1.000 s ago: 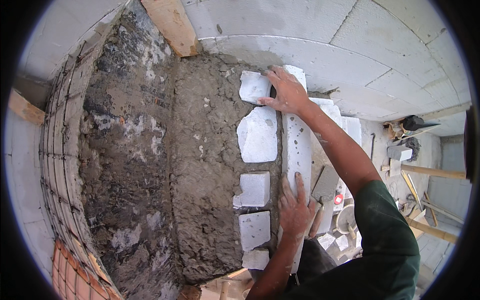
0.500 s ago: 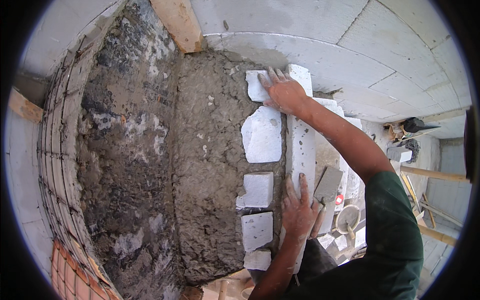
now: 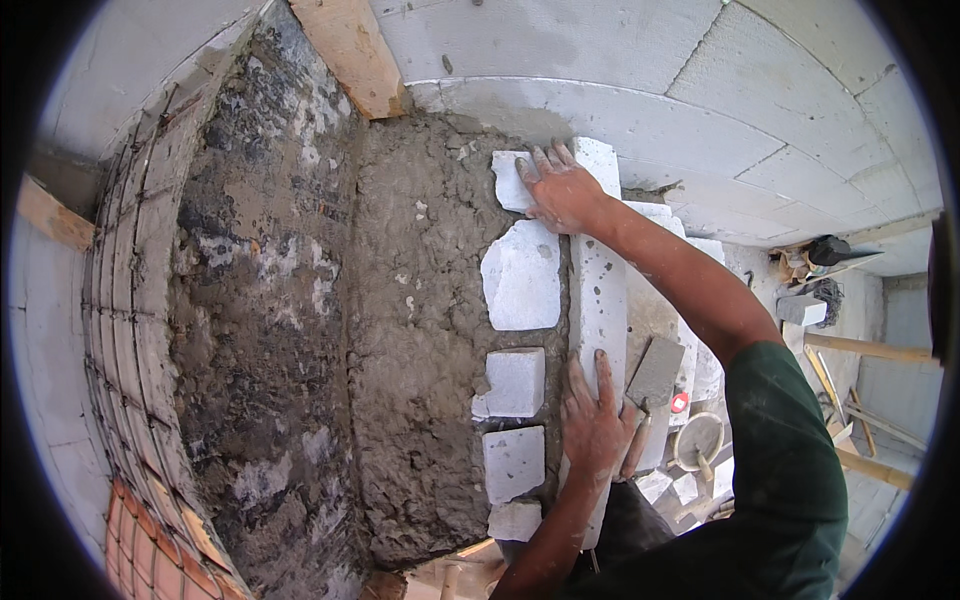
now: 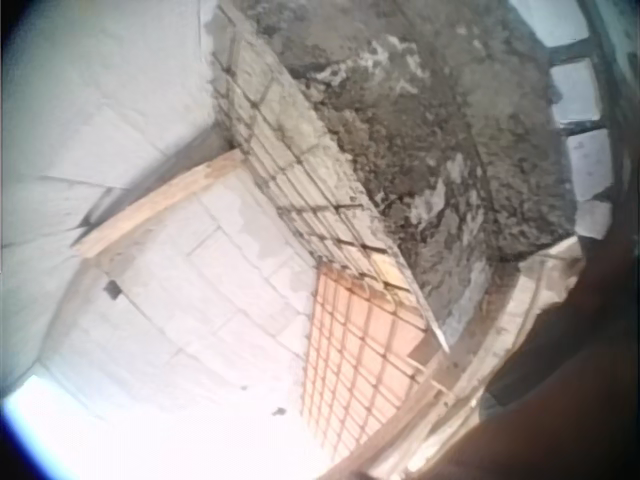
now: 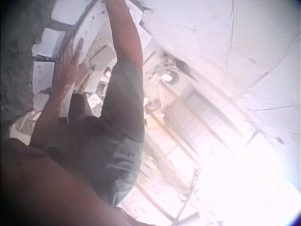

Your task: The person pours cement onto a curved rebar-reinforced surface, spreads it with a trowel, and places white rectangular tiles into the wet cement. The person repeatedly scoops cement from a bucket and smooths the surface between tile placements.

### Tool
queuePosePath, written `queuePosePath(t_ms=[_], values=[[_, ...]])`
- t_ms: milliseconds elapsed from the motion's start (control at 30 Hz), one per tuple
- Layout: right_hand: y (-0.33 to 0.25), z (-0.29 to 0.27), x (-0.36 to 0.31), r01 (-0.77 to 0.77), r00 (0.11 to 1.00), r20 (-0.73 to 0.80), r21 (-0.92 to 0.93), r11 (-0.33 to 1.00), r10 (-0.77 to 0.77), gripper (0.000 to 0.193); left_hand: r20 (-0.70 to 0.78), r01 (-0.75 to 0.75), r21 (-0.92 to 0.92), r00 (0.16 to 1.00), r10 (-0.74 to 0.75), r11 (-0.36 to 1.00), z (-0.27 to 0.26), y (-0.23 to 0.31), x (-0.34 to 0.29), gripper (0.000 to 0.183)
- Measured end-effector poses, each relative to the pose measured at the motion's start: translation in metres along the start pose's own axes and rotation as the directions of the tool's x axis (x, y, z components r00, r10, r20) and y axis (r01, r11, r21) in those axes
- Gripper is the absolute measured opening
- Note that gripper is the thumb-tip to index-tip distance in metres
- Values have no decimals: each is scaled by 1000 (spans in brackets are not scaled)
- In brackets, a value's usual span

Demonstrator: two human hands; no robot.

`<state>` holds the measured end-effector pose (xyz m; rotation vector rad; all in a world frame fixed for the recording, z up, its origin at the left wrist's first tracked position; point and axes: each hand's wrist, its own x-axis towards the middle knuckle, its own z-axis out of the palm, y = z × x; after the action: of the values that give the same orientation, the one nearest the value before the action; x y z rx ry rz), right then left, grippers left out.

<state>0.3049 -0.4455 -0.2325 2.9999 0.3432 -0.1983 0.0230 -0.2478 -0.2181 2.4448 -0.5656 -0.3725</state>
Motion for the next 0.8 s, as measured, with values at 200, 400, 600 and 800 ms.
queuePosePath(t_ms=[200, 400, 600, 800], values=[[6, 9, -2, -26, 999, -36, 67, 997, 29, 86, -34, -18, 6, 999, 19, 1000, 0, 2, 1, 101], [4, -7, 2, -52, 998, 52, 114, 992, 46, 87, -32, -12, -21, 999, 11, 1000, 0, 0, 1, 99], [6, -12, 5, -45, 995, 94, 82, 996, 37, 82, -6, 4, -33, 1000, -4, 999, 2, 1, -5, 100], [11, -13, -9, -83, 996, 5, 237, 968, 84, 65, -11, 11, -19, 1000, -11, 1000, 5, 1, -3, 103]])
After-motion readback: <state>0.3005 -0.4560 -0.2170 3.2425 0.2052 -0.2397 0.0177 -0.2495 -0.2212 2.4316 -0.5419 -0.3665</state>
